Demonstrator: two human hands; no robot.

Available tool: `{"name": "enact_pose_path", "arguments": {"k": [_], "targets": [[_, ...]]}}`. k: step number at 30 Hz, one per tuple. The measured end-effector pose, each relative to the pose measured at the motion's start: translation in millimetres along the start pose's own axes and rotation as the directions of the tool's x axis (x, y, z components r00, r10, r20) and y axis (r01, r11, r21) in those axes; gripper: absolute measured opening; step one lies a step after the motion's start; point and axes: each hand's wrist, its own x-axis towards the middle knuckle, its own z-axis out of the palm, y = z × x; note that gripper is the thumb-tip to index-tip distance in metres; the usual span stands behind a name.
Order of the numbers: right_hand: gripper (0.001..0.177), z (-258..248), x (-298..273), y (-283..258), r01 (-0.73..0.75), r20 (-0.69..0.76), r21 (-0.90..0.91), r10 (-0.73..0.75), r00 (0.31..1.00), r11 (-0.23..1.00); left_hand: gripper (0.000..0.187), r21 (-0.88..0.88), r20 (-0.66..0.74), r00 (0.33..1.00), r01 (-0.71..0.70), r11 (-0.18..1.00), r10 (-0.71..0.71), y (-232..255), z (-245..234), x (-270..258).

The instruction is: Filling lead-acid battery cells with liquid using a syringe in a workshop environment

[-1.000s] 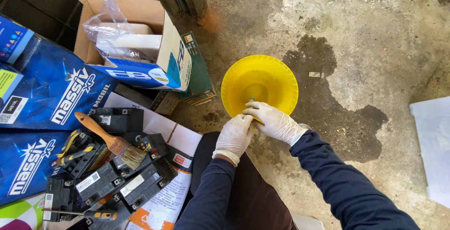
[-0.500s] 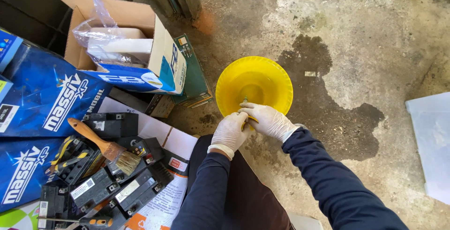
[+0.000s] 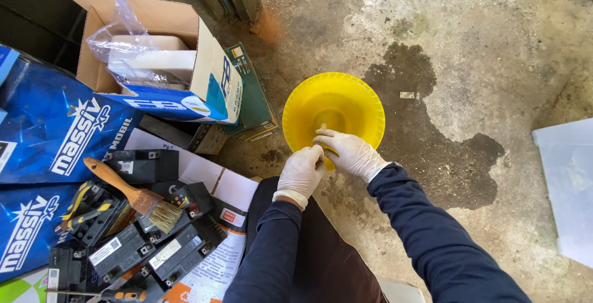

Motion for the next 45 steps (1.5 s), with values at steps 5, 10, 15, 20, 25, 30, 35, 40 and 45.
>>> {"name": "enact_pose_path", "arguments": {"k": [5, 10, 15, 20, 25, 30, 35, 40, 45], "targets": [[0.036, -3, 2, 0, -0.004, -0.007, 0.018, 0.004, 1.0, 1.0, 0.025, -0.025, -0.022, 0.999, 0.023, 0.999, -0.023, 2, 0, -3], [0.035, -8, 4, -6, -0.004, -0.011, 0.005, 0.004, 1.0, 1.0, 0.025, -0.04, -0.036, 0.998, 0.053, 0.998, -0.054, 4, -2, -9], [0.035, -6, 5, -5, -0.015, -0.025, 0.004, 0.015, 1.0, 1.0, 0.024, -0.051, -0.067, 0.995, 0.071, 0.996, -0.075, 15, -17, -18], [0.035, -4, 4, -3, -0.001, -0.053, 0.004, 0.001, 0.999, 1.0, 0.024, -0.07, -0.097, 0.994, 0.049, 0.996, -0.056, 17, -19, -25], [0.036, -1, 3, -1, 0.016, -0.091, 0.015, -0.015, 0.996, 1.0, 0.025, -0.079, -0.114, 0.991, 0.056, 0.995, -0.065, 19, -20, -33], [0.037, 0, 3, -5, 0.028, -0.115, 0.017, -0.026, 0.993, 0.999, 0.024, -0.044, -0.172, 0.984, 0.035, 0.998, -0.042, 18, -23, -38], [0.038, 14, 14, 7, 0.028, -0.118, -0.008, -0.029, 0.993, 1.0, 0.025, -0.026, -0.208, 0.978, 0.03, 0.999, -0.035, 12, -17, -37], [0.038, 21, 18, 13, 0.06, -0.126, -0.014, -0.061, 0.99, 0.998, 0.023, -0.002, -0.231, 0.973, -0.01, 1.0, 0.01, 9, -15, -31], [0.036, 30, 16, 15, 0.077, -0.154, -0.015, -0.079, 0.985, 0.997, 0.027, 0.13, -0.25, 0.966, -0.029, 0.991, 0.061, 5, -7, -29]]}}
